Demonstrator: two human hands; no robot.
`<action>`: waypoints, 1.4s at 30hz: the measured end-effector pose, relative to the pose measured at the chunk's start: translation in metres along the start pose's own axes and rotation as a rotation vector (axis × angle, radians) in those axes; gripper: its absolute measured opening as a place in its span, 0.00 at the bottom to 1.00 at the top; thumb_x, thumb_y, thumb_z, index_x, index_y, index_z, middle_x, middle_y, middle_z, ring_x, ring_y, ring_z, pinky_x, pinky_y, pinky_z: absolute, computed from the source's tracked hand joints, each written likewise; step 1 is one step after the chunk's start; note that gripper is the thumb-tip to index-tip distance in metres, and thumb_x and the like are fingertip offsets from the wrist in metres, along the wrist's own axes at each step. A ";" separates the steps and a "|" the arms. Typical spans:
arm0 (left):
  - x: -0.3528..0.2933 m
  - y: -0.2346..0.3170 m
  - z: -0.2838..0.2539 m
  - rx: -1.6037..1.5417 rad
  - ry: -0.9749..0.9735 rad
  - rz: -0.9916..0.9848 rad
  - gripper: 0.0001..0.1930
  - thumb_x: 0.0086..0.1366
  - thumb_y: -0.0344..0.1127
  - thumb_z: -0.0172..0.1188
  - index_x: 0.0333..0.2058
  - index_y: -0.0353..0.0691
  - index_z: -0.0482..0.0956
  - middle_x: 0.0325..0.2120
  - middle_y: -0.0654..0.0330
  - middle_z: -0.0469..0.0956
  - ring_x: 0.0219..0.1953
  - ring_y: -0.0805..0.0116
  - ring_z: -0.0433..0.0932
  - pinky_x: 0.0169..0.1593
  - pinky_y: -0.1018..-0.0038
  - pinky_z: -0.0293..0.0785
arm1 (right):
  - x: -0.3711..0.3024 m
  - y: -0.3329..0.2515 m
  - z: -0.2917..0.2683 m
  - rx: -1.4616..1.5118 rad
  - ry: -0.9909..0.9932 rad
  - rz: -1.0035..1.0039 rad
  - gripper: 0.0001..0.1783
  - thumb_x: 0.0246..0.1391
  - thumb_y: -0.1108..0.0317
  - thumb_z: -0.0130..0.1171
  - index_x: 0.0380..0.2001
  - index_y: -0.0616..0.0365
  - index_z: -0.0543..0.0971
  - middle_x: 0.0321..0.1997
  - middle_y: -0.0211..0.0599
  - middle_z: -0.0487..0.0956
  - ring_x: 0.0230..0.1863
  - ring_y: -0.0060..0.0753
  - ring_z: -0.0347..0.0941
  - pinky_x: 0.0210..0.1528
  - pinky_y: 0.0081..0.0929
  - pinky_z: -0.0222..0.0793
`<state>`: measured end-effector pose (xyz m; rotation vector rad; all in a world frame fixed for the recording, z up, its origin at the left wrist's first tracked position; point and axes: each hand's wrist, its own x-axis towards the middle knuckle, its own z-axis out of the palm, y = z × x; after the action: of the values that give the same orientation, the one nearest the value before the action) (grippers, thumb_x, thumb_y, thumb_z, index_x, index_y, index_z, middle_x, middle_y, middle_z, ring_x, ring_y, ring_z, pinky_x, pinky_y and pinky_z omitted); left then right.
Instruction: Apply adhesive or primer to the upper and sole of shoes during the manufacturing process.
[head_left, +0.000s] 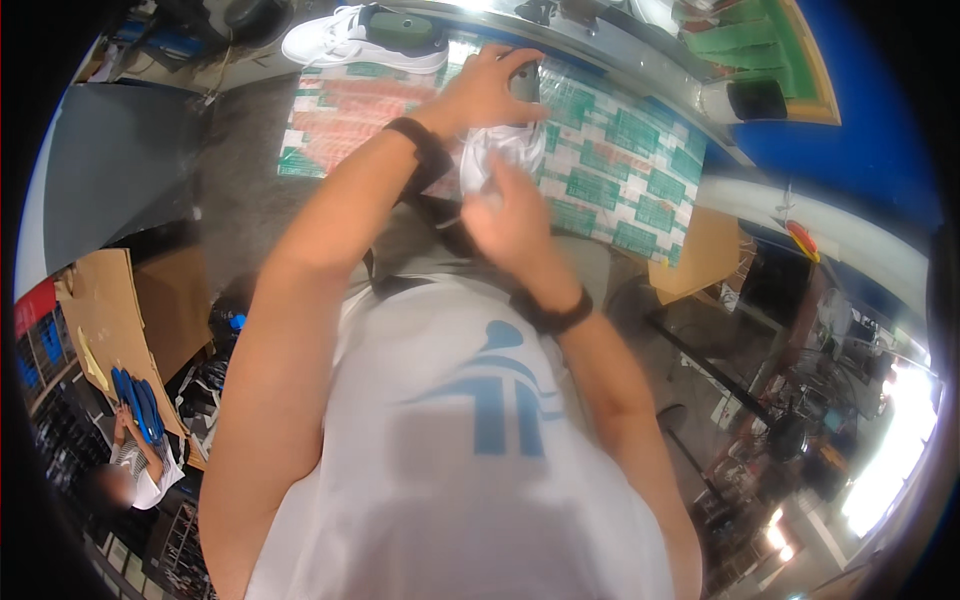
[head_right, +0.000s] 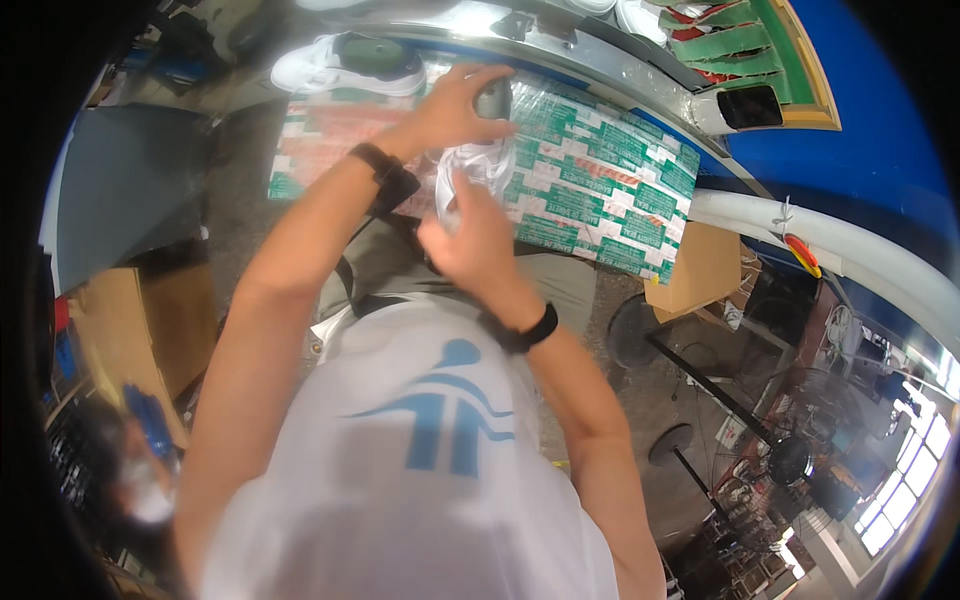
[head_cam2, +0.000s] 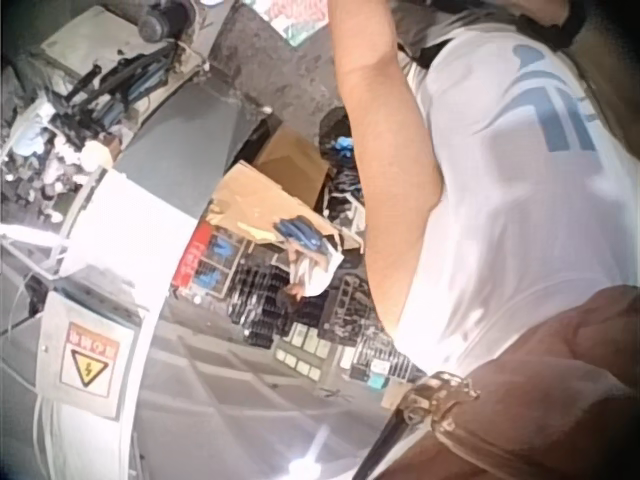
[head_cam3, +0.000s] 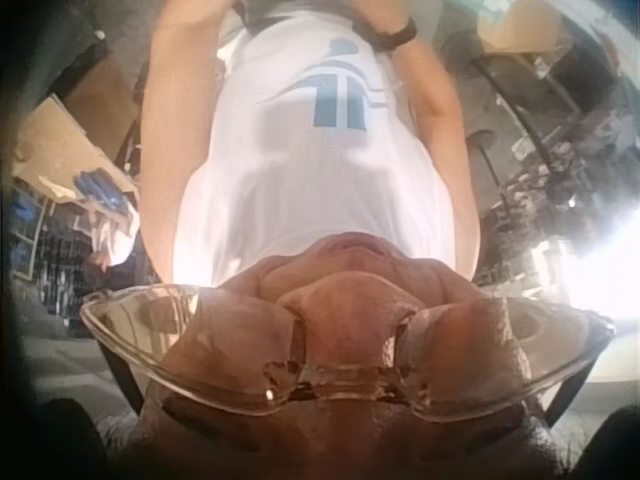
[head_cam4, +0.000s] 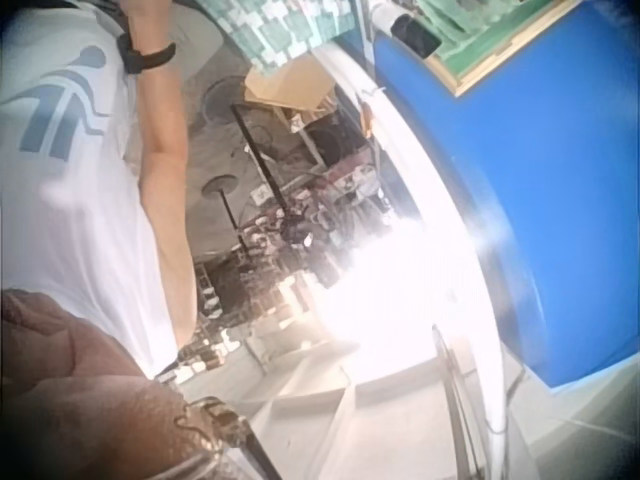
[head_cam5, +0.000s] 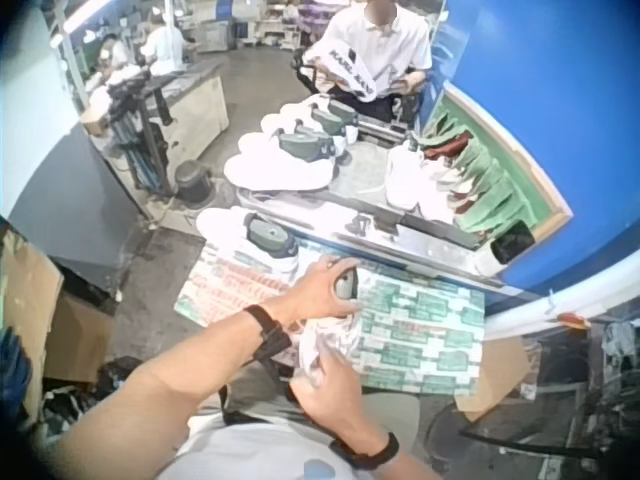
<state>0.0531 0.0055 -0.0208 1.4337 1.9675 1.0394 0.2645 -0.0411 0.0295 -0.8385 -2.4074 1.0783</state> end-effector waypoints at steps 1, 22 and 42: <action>-0.001 -0.003 -0.003 -0.008 -0.004 0.027 0.48 0.57 0.58 0.81 0.75 0.55 0.74 0.72 0.40 0.67 0.73 0.36 0.69 0.74 0.49 0.72 | -0.018 -0.005 -0.005 0.013 -0.032 -0.030 0.41 0.53 0.64 0.73 0.69 0.70 0.75 0.41 0.50 0.81 0.43 0.57 0.80 0.47 0.50 0.77; 0.004 -0.008 0.000 0.028 -0.008 0.095 0.47 0.58 0.55 0.82 0.75 0.54 0.74 0.72 0.43 0.69 0.70 0.44 0.75 0.71 0.55 0.76 | -0.043 0.025 -0.025 0.040 -0.060 -0.042 0.43 0.53 0.64 0.73 0.69 0.73 0.74 0.43 0.51 0.80 0.44 0.57 0.79 0.47 0.51 0.76; -0.051 0.031 0.044 -0.151 0.307 -0.105 0.69 0.53 0.49 0.87 0.80 0.21 0.48 0.74 0.27 0.62 0.78 0.33 0.62 0.80 0.52 0.61 | -0.028 0.070 -0.029 -0.072 0.202 0.204 0.43 0.61 0.65 0.68 0.76 0.69 0.69 0.51 0.49 0.82 0.53 0.53 0.80 0.60 0.47 0.75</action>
<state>0.1207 -0.0244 -0.0244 1.1322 2.0946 1.3937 0.3271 -0.0065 -0.0083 -1.1790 -2.2400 0.9317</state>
